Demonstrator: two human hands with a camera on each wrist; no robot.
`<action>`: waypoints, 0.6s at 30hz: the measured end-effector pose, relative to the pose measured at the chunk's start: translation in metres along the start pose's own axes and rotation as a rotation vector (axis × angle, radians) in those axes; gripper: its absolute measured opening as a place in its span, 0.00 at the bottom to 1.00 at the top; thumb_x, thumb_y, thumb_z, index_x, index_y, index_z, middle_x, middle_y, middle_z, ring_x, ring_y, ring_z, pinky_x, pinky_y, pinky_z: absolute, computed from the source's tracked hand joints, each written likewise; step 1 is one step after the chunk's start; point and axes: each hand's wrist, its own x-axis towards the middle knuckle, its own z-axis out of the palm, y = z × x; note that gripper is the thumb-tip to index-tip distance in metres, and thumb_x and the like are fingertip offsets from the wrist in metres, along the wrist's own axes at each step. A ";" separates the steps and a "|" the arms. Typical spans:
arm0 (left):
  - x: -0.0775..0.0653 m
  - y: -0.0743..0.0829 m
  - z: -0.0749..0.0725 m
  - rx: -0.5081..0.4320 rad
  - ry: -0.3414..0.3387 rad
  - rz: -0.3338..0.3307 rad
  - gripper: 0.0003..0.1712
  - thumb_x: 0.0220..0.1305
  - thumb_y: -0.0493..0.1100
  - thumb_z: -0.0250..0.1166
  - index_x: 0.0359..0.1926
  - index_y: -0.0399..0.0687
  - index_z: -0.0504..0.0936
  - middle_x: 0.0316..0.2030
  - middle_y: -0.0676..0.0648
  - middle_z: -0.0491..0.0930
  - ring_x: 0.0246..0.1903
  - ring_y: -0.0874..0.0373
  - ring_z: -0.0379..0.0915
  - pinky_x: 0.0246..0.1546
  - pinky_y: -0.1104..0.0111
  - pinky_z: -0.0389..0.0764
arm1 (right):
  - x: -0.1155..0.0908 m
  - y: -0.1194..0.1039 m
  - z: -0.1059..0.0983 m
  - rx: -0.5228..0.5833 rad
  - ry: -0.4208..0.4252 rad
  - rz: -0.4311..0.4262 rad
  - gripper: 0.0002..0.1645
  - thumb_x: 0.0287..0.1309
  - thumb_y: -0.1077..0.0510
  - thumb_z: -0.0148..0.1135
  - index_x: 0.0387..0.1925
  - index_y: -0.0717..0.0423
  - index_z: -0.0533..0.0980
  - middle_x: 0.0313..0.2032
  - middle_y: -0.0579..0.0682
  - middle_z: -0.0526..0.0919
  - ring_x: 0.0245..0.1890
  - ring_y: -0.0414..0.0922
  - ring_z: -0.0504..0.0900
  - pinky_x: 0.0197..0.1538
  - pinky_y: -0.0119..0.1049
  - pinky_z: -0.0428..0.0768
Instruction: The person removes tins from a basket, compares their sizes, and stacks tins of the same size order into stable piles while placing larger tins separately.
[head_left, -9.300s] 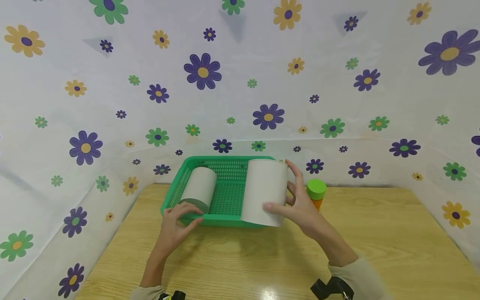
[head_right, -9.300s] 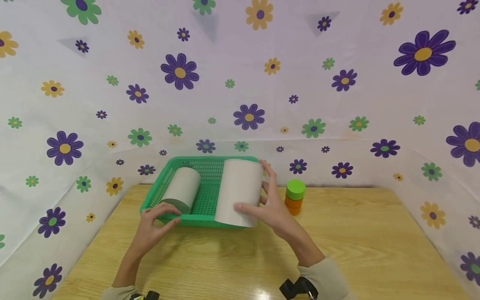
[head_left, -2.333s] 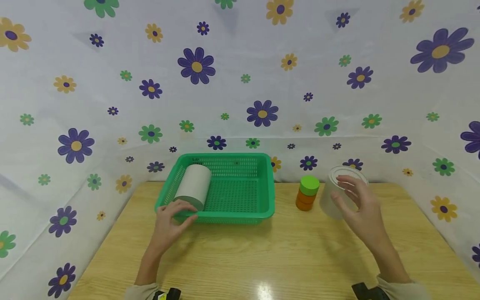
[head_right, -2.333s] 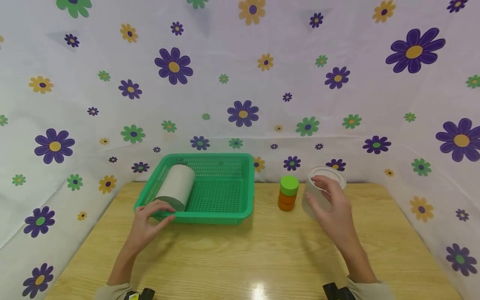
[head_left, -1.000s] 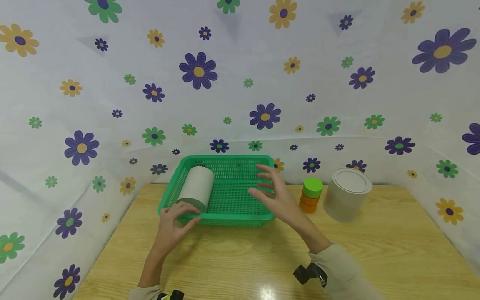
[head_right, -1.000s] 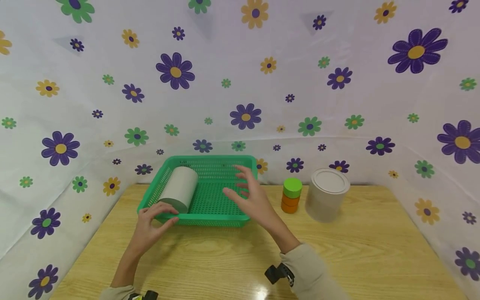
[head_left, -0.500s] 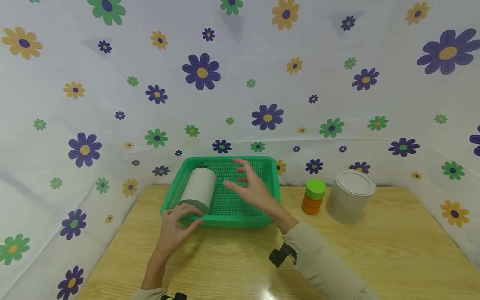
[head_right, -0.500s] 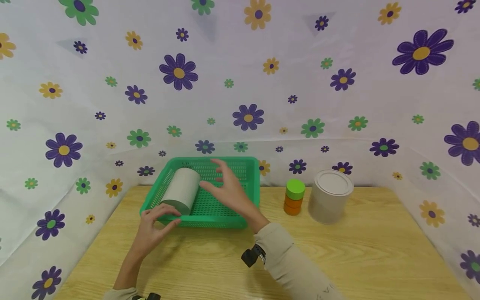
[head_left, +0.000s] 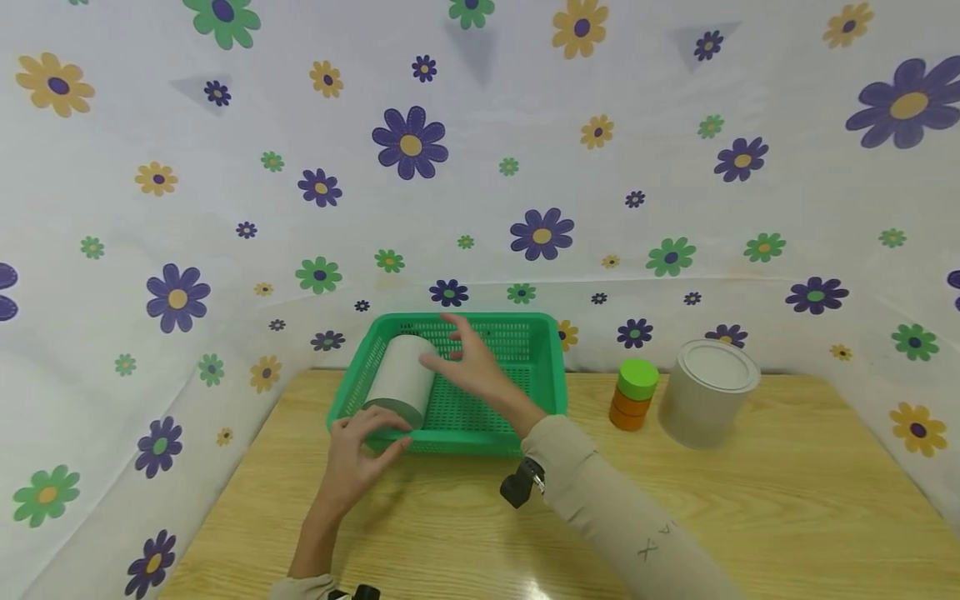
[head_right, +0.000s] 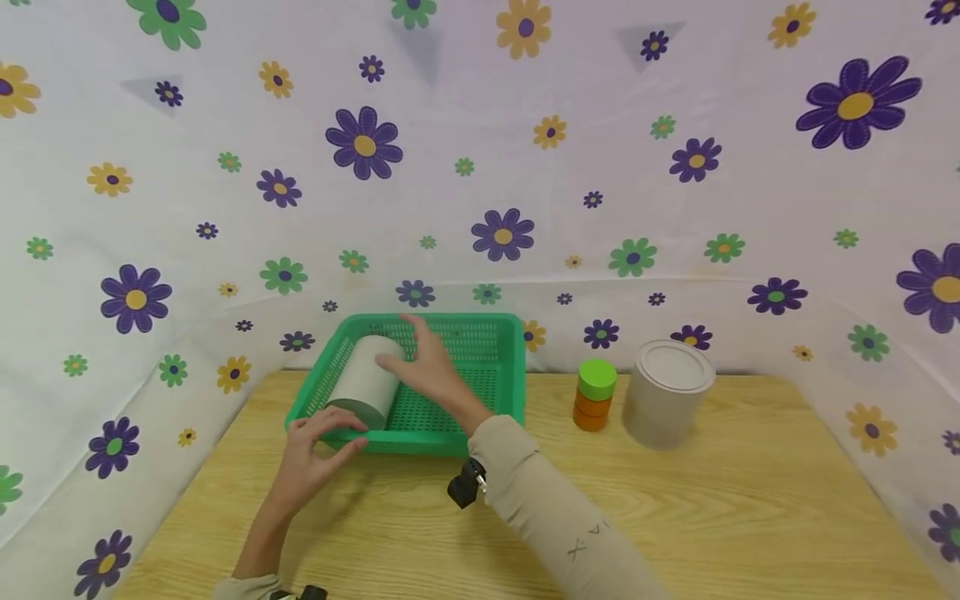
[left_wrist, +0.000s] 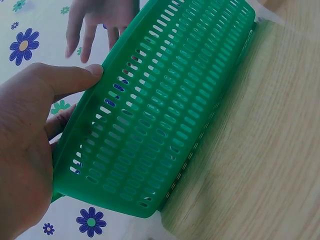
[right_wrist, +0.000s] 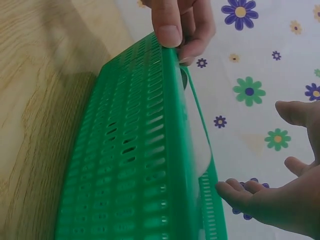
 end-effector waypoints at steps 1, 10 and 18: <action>0.000 0.000 0.000 0.000 -0.001 -0.005 0.12 0.57 0.37 0.78 0.39 0.59 0.88 0.40 0.58 0.84 0.44 0.56 0.77 0.48 0.51 0.53 | 0.003 0.000 0.003 -0.002 0.001 0.008 0.45 0.68 0.47 0.66 0.79 0.42 0.56 0.72 0.65 0.62 0.65 0.65 0.71 0.59 0.60 0.75; -0.002 -0.002 0.000 0.001 0.001 -0.019 0.13 0.55 0.37 0.79 0.39 0.58 0.88 0.40 0.60 0.84 0.44 0.56 0.78 0.49 0.51 0.54 | 0.026 0.010 0.025 -0.003 0.005 0.065 0.46 0.65 0.49 0.68 0.78 0.48 0.58 0.75 0.65 0.60 0.73 0.63 0.62 0.65 0.63 0.68; -0.002 -0.002 0.000 0.009 -0.003 -0.030 0.12 0.56 0.39 0.79 0.39 0.60 0.88 0.41 0.60 0.84 0.45 0.57 0.77 0.49 0.52 0.53 | 0.050 0.027 0.046 -0.051 0.015 0.242 0.51 0.61 0.47 0.72 0.79 0.43 0.56 0.74 0.64 0.59 0.67 0.64 0.69 0.58 0.62 0.75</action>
